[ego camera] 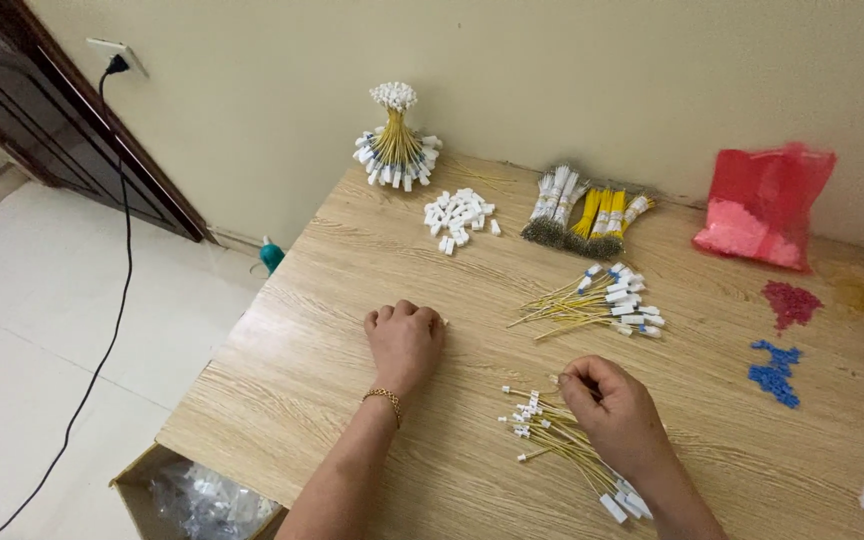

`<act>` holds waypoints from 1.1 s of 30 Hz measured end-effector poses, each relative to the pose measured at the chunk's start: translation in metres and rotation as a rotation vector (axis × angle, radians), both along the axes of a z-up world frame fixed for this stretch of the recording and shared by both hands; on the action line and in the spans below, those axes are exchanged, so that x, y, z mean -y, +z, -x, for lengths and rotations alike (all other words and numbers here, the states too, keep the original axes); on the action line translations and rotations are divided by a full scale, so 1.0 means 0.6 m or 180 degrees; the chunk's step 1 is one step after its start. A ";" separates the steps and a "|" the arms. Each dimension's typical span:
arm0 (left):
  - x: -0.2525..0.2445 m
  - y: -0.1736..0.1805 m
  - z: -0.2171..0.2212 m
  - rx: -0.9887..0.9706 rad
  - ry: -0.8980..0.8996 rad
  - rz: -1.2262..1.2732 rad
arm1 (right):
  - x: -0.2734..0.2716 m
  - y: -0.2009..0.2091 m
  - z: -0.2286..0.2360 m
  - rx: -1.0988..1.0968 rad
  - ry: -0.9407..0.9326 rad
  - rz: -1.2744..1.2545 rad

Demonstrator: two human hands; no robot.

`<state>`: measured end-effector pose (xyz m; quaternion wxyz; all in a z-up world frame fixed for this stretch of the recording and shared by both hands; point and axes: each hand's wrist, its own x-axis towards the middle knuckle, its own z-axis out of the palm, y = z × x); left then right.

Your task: Assembling small white plastic components onto the ends of thin wires at a factory workbench.

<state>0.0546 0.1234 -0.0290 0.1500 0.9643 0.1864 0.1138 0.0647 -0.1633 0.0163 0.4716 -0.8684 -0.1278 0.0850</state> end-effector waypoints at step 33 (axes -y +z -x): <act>0.224 0.096 0.118 0.0337 -0.0675 0.7385 | 0.032 0.116 0.089 0.0280 -0.0299 -0.0337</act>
